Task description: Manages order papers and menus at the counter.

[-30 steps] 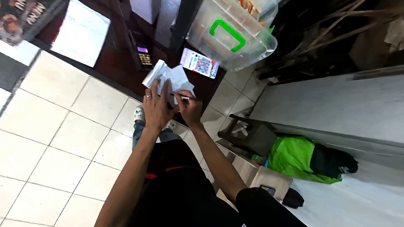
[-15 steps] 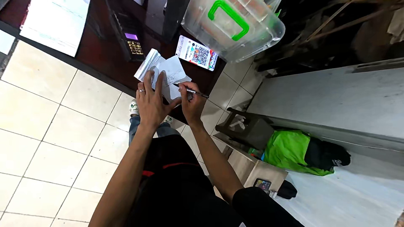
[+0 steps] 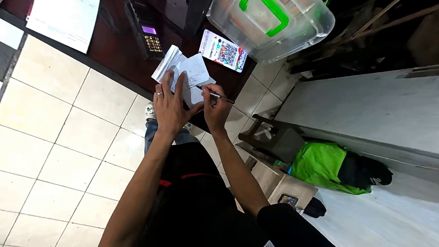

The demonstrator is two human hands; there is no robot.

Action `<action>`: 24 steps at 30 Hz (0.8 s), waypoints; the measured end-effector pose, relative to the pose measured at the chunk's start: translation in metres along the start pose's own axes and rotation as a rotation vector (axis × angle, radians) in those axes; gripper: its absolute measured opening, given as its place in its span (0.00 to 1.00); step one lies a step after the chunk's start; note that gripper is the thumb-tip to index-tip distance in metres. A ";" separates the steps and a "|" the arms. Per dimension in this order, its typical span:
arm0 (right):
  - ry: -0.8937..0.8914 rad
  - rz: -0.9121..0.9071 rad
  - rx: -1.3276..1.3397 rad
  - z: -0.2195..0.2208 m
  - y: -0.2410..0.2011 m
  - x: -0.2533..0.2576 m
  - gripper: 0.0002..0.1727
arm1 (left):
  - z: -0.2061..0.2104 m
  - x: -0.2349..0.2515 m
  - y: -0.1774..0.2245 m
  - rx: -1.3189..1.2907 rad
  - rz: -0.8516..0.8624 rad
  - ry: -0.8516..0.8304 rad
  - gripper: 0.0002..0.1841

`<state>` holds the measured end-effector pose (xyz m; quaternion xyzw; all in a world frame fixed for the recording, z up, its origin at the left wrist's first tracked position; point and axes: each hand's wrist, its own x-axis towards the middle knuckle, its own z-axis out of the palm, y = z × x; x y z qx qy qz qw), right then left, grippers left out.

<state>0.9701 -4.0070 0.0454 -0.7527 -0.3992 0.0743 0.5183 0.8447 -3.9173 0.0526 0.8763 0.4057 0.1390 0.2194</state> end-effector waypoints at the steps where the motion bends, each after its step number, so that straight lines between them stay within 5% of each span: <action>1: -0.019 -0.005 0.039 0.000 0.000 -0.001 0.08 | 0.000 0.000 0.000 0.000 -0.005 -0.004 0.54; 9: -0.145 -0.047 0.085 0.002 -0.002 0.004 0.07 | 0.002 -0.001 -0.001 0.007 0.000 -0.001 0.53; 24: -0.080 -0.035 0.046 -0.001 0.001 0.002 0.07 | 0.002 0.000 -0.001 -0.004 -0.010 -0.015 0.54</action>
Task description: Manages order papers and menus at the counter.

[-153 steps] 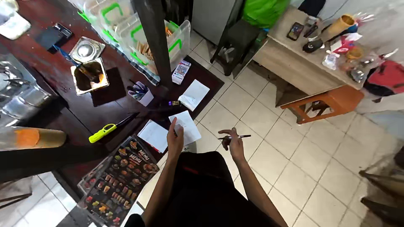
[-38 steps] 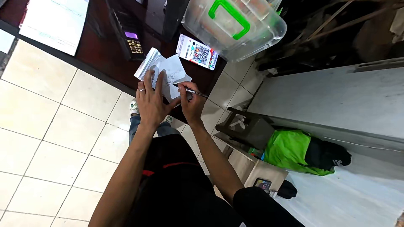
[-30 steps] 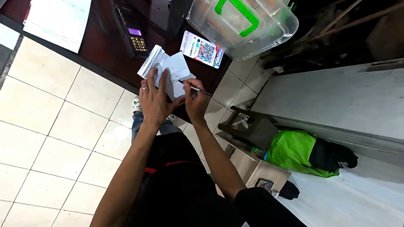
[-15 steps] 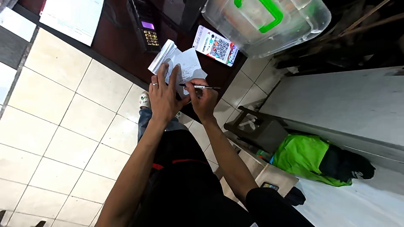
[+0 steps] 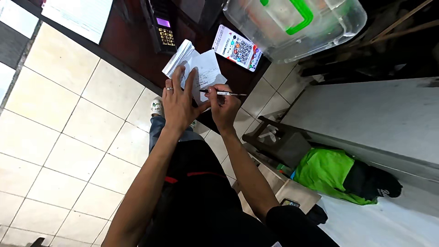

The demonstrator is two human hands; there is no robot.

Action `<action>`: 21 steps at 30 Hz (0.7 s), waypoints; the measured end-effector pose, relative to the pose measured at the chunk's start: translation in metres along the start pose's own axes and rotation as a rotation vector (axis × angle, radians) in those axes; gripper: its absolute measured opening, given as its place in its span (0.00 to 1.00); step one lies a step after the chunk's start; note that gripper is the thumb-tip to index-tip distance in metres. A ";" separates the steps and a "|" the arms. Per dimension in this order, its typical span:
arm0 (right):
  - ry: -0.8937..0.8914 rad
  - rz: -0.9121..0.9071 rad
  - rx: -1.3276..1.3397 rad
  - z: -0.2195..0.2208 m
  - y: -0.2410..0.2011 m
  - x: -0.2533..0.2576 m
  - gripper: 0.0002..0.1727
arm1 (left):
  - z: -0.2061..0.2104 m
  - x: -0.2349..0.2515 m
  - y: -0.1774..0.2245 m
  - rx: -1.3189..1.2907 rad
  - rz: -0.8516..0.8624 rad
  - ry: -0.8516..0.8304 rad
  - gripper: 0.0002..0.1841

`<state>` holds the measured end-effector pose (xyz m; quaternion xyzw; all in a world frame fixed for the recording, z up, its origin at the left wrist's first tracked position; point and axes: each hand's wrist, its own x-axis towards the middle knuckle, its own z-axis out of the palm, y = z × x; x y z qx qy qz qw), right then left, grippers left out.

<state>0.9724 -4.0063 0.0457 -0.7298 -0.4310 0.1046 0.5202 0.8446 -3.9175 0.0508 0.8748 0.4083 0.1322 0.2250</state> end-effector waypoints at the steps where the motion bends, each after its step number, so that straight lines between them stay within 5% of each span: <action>1: 0.005 0.003 -0.005 0.000 0.001 0.000 0.07 | 0.000 0.000 0.000 0.004 0.000 0.003 0.54; 21: 0.054 0.045 -0.013 0.001 0.002 -0.001 0.07 | 0.001 -0.001 0.000 0.017 0.010 0.028 0.55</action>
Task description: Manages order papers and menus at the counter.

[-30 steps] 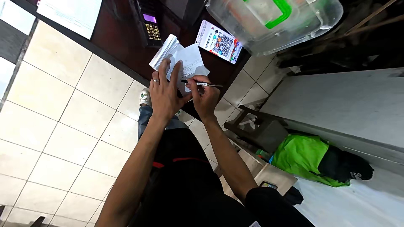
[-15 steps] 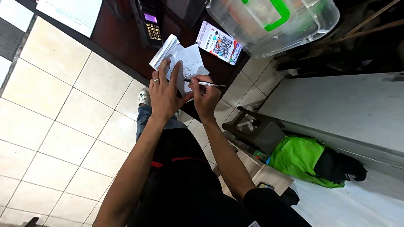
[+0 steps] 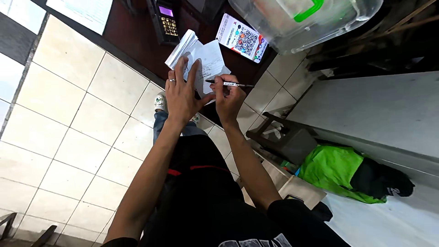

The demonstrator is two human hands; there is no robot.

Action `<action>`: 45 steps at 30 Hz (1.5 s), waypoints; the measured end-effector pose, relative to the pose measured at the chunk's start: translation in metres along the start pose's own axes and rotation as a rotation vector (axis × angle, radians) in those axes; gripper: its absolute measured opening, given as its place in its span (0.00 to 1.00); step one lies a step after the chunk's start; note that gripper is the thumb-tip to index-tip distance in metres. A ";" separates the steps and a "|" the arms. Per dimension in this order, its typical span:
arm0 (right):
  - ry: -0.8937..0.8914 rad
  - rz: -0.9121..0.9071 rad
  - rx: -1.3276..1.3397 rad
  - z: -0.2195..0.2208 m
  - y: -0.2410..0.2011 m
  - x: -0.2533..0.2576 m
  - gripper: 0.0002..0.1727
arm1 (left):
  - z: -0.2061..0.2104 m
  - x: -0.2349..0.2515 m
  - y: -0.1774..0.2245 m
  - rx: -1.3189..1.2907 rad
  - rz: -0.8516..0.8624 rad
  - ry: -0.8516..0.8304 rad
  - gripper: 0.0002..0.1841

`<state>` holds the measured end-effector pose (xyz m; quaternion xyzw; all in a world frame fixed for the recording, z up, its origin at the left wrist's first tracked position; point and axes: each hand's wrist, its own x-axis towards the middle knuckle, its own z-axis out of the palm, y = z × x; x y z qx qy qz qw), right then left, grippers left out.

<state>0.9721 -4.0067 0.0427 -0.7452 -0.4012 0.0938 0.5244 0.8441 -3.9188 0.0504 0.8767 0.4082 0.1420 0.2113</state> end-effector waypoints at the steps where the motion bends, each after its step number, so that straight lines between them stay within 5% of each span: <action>1: 0.001 0.006 0.008 -0.001 0.000 -0.001 0.07 | 0.000 -0.001 0.000 -0.009 0.000 -0.003 0.55; 40: -0.022 0.046 0.059 -0.004 0.002 0.005 0.09 | 0.005 0.000 -0.001 -0.023 -0.013 0.058 0.53; 45: -0.045 0.232 0.305 -0.031 -0.019 -0.001 0.15 | 0.002 0.000 -0.002 -0.047 -0.016 0.071 0.59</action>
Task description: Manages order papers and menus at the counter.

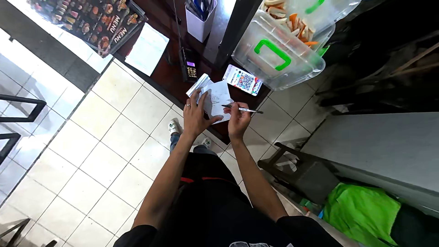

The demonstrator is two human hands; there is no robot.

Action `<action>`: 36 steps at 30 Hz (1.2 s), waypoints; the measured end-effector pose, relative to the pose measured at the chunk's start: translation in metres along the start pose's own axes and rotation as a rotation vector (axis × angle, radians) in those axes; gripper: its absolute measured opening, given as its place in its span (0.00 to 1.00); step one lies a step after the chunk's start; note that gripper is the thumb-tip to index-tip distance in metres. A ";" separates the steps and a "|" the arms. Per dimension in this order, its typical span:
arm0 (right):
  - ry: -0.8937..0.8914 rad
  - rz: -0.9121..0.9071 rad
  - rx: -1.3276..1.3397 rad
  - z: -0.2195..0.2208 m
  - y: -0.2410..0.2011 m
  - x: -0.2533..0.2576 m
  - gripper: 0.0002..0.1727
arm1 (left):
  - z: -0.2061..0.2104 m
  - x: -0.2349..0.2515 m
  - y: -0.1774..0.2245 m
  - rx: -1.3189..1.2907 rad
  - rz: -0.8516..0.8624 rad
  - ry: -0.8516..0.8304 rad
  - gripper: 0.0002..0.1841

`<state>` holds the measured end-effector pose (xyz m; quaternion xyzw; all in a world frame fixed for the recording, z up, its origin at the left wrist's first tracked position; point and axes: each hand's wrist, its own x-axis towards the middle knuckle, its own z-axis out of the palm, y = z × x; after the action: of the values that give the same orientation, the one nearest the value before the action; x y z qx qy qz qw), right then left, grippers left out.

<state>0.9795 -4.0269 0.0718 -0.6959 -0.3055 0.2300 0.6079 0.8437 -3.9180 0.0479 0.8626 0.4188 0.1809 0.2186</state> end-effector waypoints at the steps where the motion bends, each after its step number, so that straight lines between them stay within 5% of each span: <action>1: -0.021 0.033 0.062 -0.006 -0.006 0.001 0.16 | -0.001 0.000 0.000 -0.002 -0.002 -0.002 0.60; 3: -0.052 0.100 0.109 -0.020 -0.012 0.004 0.20 | -0.004 -0.001 0.001 -0.057 0.000 -0.003 0.56; 7: -0.179 0.340 -0.301 -0.052 -0.034 0.018 0.30 | -0.037 0.007 0.006 -0.324 -0.026 -0.004 0.26; 12: -0.183 0.503 -0.682 -0.066 -0.054 0.005 0.28 | -0.067 0.057 -0.004 -0.072 0.250 -0.125 0.15; 17: -0.126 0.696 -0.978 -0.038 -0.065 -0.005 0.34 | -0.063 0.104 -0.002 0.197 0.447 -0.324 0.20; 20: -0.020 0.741 -1.041 -0.018 -0.062 -0.005 0.33 | -0.055 0.117 -0.005 0.311 0.482 -0.429 0.32; 23: 0.072 0.788 -1.026 -0.006 -0.061 -0.001 0.32 | -0.055 0.130 -0.010 0.284 0.522 -0.471 0.31; 28: 0.206 0.725 -0.973 0.006 -0.055 -0.014 0.29 | -0.055 0.137 -0.018 0.186 0.604 -0.514 0.23; 32: 0.240 0.679 -0.983 0.013 -0.051 -0.024 0.27 | -0.059 0.145 -0.010 0.218 0.574 -0.568 0.35; 36: 0.307 0.580 -0.986 0.024 -0.051 -0.046 0.27 | -0.053 0.158 -0.010 0.145 0.544 -0.632 0.34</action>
<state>0.9226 -4.0388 0.1162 -0.9766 -0.0819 0.1144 0.1626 0.9034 -3.7736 0.1080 0.9679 0.1000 -0.0714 0.2192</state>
